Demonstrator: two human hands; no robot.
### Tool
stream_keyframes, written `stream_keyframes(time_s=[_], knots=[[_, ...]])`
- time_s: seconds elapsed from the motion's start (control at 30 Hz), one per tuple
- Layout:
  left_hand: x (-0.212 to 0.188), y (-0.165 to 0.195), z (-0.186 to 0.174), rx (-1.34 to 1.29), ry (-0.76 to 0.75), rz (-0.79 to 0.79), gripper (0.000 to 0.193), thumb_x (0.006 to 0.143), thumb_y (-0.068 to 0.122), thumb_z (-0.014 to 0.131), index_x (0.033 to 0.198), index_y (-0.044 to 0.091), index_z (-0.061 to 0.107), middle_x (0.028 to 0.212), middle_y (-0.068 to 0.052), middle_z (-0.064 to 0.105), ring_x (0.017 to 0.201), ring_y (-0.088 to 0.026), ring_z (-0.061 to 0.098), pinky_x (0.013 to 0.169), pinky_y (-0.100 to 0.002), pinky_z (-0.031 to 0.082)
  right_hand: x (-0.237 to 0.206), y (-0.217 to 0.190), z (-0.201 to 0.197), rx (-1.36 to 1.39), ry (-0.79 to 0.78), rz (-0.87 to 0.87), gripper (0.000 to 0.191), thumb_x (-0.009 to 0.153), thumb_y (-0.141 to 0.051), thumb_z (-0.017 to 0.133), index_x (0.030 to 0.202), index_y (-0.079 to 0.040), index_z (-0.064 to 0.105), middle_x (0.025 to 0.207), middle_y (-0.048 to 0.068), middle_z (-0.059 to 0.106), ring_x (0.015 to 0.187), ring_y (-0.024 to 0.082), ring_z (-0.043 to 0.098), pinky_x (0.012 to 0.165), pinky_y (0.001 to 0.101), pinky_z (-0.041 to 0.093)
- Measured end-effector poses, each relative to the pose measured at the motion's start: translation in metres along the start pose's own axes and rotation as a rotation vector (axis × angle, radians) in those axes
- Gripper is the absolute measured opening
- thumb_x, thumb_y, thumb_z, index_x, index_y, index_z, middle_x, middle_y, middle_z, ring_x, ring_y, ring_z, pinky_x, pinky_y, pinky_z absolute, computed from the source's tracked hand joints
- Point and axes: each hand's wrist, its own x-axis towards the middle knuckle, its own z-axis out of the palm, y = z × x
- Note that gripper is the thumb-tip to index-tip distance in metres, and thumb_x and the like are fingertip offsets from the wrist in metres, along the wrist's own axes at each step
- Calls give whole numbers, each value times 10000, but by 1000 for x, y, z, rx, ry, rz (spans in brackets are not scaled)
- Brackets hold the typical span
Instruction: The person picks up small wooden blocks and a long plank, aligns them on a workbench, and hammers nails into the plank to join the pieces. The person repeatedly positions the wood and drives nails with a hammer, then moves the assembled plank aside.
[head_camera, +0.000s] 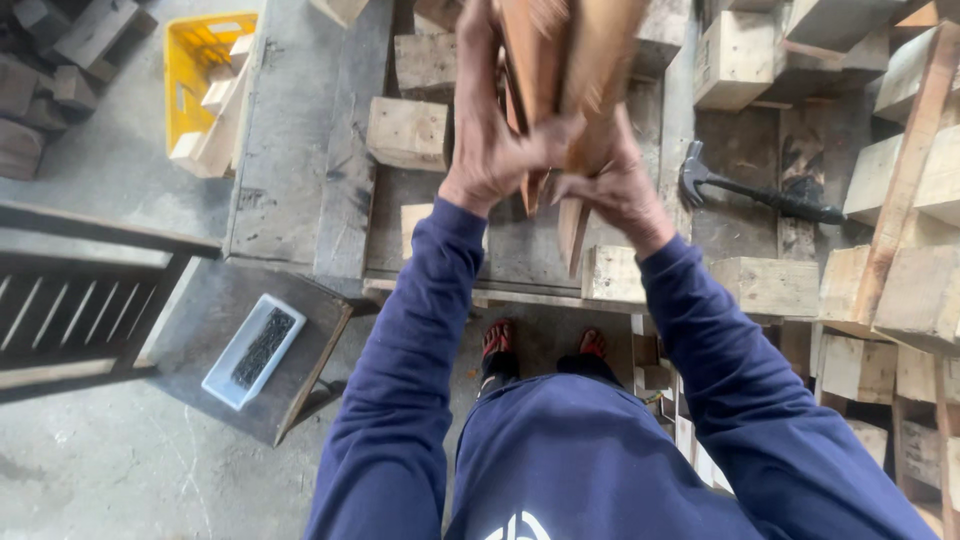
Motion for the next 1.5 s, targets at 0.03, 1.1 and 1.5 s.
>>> stream_keyframes(time_s=[0.03, 1.1, 1.5], knots=[[0, -2, -3, -3, 62, -19, 1122, 813, 596, 864, 1597, 141, 204, 1499, -131, 419, 1343, -288, 509, 1118, -456, 574, -2, -3, -3, -32, 35, 69, 1009, 852, -470, 877, 1572, -63, 299, 1414, 91, 516, 1294, 214, 578, 1099, 445, 576], [1, -1, 28, -71, -127, -52, 1447, 573, 348, 1084, 1619, 150, 104, 1580, -177, 343, 1477, -310, 446, 1221, -489, 498, -7, 46, -18, 234, 53, 243, 1073, 910, -390, 904, 1634, -103, 165, 1639, 151, 344, 1505, 313, 422, 1241, 470, 471], [42, 37, 38, -222, -83, -248, 1134, 604, 370, 967, 1474, 11, 335, 1374, -156, 520, 1301, -259, 553, 1142, -423, 508, 52, 36, -18, -527, 68, -51, 1070, 782, -573, 859, 1630, -88, 423, 1654, 194, 397, 1555, 337, 423, 1293, 463, 390]])
